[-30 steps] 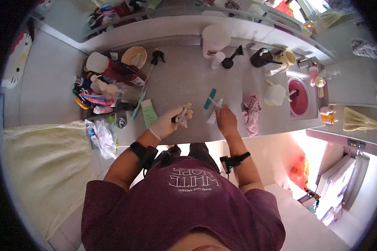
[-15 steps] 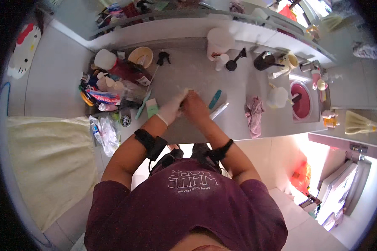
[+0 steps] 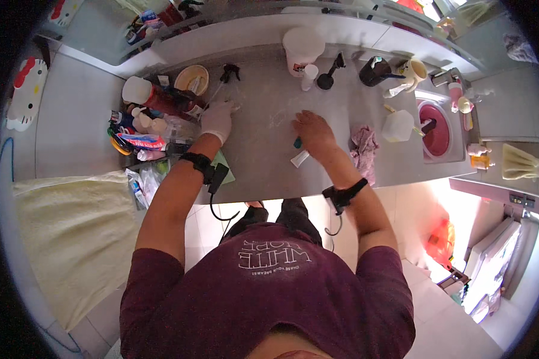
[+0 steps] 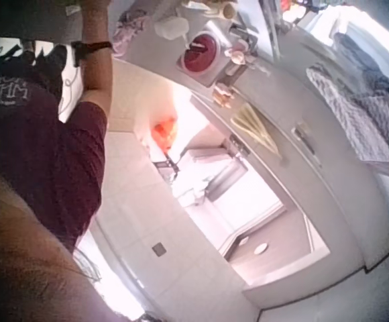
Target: Organizing and cleaning a bathroom counter by moving toiletries and wiping the surface.
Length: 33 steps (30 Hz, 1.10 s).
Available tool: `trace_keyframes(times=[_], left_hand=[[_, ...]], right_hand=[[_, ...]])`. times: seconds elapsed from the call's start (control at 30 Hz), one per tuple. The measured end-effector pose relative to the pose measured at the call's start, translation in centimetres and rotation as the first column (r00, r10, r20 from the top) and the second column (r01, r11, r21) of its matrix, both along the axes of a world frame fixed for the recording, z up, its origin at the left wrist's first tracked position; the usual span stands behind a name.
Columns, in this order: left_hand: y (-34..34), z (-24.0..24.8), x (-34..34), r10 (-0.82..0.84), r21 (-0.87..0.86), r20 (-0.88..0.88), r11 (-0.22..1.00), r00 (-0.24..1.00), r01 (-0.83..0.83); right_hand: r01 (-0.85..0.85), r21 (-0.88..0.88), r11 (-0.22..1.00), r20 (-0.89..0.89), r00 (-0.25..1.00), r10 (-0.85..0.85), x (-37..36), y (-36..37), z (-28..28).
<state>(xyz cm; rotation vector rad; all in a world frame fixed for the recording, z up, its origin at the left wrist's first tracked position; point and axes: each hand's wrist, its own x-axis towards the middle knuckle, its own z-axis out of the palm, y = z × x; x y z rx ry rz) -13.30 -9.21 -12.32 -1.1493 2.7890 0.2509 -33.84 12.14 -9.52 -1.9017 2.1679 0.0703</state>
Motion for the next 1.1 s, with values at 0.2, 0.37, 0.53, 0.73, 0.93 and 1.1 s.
trace_keyframes(times=[0.2, 0.37, 0.53, 0.73, 0.93, 1.1], left_hand=[[0.9, 0.0, -0.9, -0.063, -0.130, 0.088, 0.989, 0.994, 0.074], [1.4, 1.3, -0.2, -0.089, -0.159, 0.030, 0.983, 0.996, 0.092], [2.8, 3.0, -0.8, -0.138, -0.101, 0.134, 0.983, 0.981, 0.152], [3.4, -0.4, -0.1, -0.398, -0.096, 0.069, 0.910, 0.915, 0.403], [2.9, 4.4, -0.4, -0.067, 0.014, 0.280, 0.998, 0.958, 0.066], [3.0, 2.5, 0.6, -0.195, -0.070, 0.039, 0.978, 0.980, 0.198]], right_hand=[[-0.044, -0.052, 0.998, -0.049, 0.998, 0.041, -3.4, 1.1, -1.6], [-0.016, -0.196, 0.980, 0.037, 0.999, 0.023, -4.3, 2.4, -2.4], [-0.070, -0.266, 0.961, 0.091, 0.991, 0.097, -3.9, 2.3, -2.3], [0.049, -0.077, 0.996, 0.202, 0.979, -0.033, -4.9, 1.6, -2.0], [-0.149, -0.123, 0.981, 0.223, 0.959, 0.173, -3.4, 5.8, -1.1], [-0.161, -0.123, 0.979, 0.131, 0.975, 0.177, -2.1, 7.2, -1.5]])
